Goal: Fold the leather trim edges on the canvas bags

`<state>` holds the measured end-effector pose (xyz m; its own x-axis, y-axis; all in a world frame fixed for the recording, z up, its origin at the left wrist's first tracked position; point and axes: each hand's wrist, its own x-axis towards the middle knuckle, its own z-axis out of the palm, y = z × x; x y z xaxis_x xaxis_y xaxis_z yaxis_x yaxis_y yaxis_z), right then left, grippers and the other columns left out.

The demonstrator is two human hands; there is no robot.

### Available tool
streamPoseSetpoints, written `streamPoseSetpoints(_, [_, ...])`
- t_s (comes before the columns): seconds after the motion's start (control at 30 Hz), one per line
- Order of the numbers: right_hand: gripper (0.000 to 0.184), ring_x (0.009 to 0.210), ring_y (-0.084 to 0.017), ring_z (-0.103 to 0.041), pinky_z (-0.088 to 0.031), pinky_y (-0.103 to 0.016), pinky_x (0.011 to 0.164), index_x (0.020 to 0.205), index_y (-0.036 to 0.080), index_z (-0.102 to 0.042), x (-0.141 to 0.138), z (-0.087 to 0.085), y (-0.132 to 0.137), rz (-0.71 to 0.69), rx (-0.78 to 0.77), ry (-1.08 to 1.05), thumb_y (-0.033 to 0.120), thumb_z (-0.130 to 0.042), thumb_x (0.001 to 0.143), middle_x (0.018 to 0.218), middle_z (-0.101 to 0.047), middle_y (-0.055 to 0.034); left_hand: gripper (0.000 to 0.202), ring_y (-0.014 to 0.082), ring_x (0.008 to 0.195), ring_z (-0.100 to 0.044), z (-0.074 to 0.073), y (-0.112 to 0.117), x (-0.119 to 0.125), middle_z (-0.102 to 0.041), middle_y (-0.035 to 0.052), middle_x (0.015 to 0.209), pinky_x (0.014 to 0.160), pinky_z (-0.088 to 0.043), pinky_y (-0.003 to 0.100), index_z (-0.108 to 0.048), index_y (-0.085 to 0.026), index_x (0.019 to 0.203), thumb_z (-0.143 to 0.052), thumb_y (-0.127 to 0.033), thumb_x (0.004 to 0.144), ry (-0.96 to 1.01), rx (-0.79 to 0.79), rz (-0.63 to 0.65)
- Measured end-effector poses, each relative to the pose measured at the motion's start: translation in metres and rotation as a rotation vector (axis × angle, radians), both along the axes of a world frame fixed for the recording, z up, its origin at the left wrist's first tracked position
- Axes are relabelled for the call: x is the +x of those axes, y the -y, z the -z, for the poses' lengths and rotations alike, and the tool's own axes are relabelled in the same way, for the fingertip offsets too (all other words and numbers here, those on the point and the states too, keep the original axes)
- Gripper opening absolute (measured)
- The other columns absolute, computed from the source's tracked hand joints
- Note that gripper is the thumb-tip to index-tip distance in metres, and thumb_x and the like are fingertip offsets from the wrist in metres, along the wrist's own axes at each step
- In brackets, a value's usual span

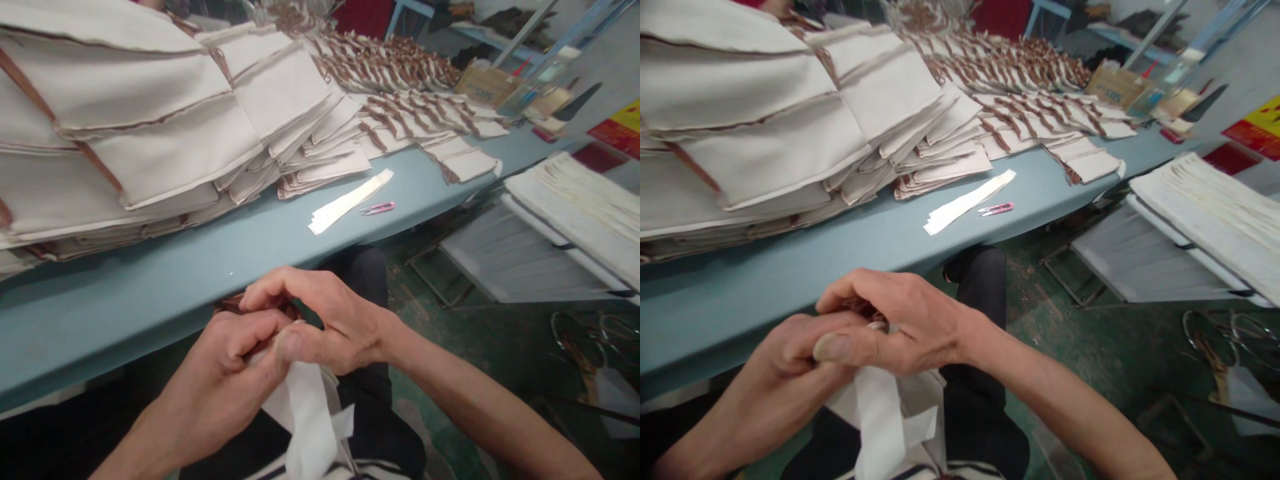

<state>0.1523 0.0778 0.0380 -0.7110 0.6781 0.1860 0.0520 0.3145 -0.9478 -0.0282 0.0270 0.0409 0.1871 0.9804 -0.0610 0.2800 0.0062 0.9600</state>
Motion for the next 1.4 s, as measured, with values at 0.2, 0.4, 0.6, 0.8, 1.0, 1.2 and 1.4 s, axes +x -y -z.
streamPoseSetpoints(0.2, [0.043, 0.069, -0.015, -0.062, -0.039, -0.025, 0.061, 0.101, 0.016, -0.068, 0.0, 0.012, -0.012, -0.15, 0.184, 0.319, 0.056, -0.079, 0.09, 0.08, -0.071, 0.0001, 0.035, 0.0058, 0.048, -0.042, 0.011, 0.005, -0.02, -0.049, -0.0084, 0.056, 0.047, -0.03, 0.018, -0.055, -0.019, 0.064, -0.051, -0.016, 0.099, -0.269, 0.231, 0.232])
streamPoseSetpoints(0.4, [0.042, 0.059, -0.01, -0.044, -0.024, -0.027, 0.059, 0.069, 0.019, -0.054, 0.003, -0.008, -0.012, -0.199, 0.194, 0.58, 0.044, -0.077, 0.094, 0.063, -0.048, 0.0064, 0.034, 0.0064, 0.054, -0.05, 0.014, 0.001, -0.033, -0.055, -0.0085, 0.062, 0.051, -0.035, 0.019, -0.054, -0.02, 0.07, -0.051, -0.016, 0.103, -0.346, 0.313, 0.304])
streamPoseSetpoints(0.6, [0.023, 0.057, -0.009, -0.036, -0.023, -0.027, 0.059, 0.07, 0.02, -0.05, 0.008, -0.004, -0.015, -0.224, 0.077, 0.425, 0.02, -0.062, 0.09, 0.063, -0.039, 0.0082, 0.015, 0.0076, 0.067, -0.063, 0.02, 0.002, -0.039, -0.07, -0.0074, 0.081, 0.06, -0.046, 0.017, -0.065, -0.023, 0.093, -0.059, -0.017, 0.105, -0.27, 0.297, 0.268])
streamPoseSetpoints(0.8, [0.016, 0.056, -0.009, -0.035, -0.023, -0.028, 0.058, 0.071, 0.021, -0.049, 0.006, 0.007, -0.013, -0.204, 0.086, 0.363, 0.019, -0.055, 0.085, 0.061, -0.038, 0.0078, 0.014, 0.0084, 0.066, -0.065, 0.027, 0.01, -0.039, -0.07, -0.0067, 0.082, 0.062, -0.046, 0.02, -0.061, -0.024, 0.099, -0.057, -0.016, 0.109, -0.37, 0.526, 0.25])
streamPoseSetpoints(1.0, [0.01, 0.056, -0.009, -0.035, -0.026, -0.025, 0.056, 0.069, 0.021, -0.05, -0.001, 0.023, -0.012, -0.156, 0.031, 0.245, 0.021, -0.054, 0.078, 0.062, -0.038, 0.0072, 0.012, 0.0139, 0.075, -0.079, 0.027, 0.013, -0.042, -0.079, -0.0001, 0.089, 0.071, -0.056, 0.023, -0.062, -0.02, 0.113, -0.051, -0.015, 0.112, -0.494, 0.766, 0.253])
streamPoseSetpoints(1.2, [0.01, 0.059, -0.009, -0.039, -0.031, -0.023, 0.058, 0.069, 0.02, -0.053, 0.0, 0.032, -0.01, -0.196, -0.212, 0.119, 0.021, -0.054, 0.078, 0.064, -0.042, 0.0069, 0.021, 0.0174, 0.083, -0.083, 0.03, 0.017, -0.042, -0.084, 0.0072, 0.095, 0.079, -0.061, 0.025, -0.065, -0.014, 0.118, -0.044, -0.014, 0.115, -0.626, 0.898, 0.262])
streamPoseSetpoints(1.4, [0.017, 0.06, -0.009, -0.039, -0.031, -0.023, 0.055, 0.076, 0.018, -0.061, 0.005, 0.043, -0.003, -0.23, -0.593, 0.096, 0.034, -0.063, 0.081, 0.066, -0.048, 0.0064, 0.032, 0.0212, 0.086, -0.083, 0.034, 0.026, -0.043, -0.085, 0.0099, 0.101, 0.077, -0.064, 0.028, -0.067, -0.012, 0.128, -0.038, -0.012, 0.114, -0.723, 0.929, 0.308])
